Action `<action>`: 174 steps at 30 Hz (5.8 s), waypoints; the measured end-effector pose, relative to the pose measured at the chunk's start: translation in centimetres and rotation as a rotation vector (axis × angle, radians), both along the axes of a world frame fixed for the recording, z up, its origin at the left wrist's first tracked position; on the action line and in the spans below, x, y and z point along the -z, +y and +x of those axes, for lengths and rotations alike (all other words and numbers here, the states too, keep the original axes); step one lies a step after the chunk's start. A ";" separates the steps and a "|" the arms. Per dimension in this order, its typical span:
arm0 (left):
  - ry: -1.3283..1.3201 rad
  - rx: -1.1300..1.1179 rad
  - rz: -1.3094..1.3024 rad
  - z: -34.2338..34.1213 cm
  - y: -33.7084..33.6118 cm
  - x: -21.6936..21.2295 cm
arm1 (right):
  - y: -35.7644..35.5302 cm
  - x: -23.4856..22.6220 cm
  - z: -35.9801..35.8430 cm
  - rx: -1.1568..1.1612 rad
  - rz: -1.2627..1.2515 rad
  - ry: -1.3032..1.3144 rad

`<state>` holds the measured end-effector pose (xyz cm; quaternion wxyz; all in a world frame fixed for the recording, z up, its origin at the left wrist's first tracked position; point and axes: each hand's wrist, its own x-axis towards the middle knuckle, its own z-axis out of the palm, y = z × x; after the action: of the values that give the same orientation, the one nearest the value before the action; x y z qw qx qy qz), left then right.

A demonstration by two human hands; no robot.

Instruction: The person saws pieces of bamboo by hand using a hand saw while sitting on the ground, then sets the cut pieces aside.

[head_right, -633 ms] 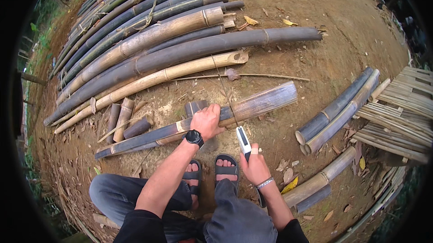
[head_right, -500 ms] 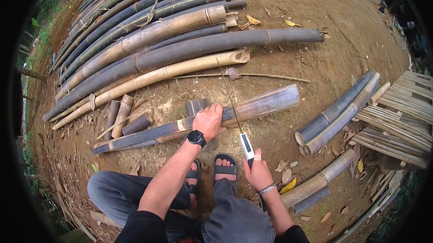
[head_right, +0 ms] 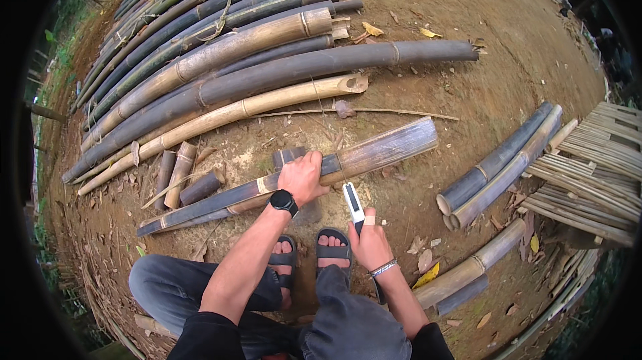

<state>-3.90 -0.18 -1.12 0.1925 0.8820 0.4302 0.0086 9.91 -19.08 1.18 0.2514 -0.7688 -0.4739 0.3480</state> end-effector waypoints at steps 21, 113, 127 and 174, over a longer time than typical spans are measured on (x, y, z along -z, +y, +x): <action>0.021 -0.003 -0.013 -0.3 0.3 -0.1 | 0.7 1.2 0.5 -0.042 0.037 -0.081; 0.131 -0.037 0.045 1.1 -0.4 -0.9 | -5.9 -1.2 0.8 -0.043 -0.148 0.053; 0.151 -0.023 0.070 1.7 -1.2 -0.7 | -1.1 1.2 0.9 -0.070 -0.062 -0.018; -0.005 0.065 0.015 0.3 -0.4 0.4 | -5.4 0.0 0.0 0.005 0.019 -0.070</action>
<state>-3.59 -0.55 -1.52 0.1871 0.8968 0.4009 0.0079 9.94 -24.51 1.18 0.2427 -0.7792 -0.4839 0.3158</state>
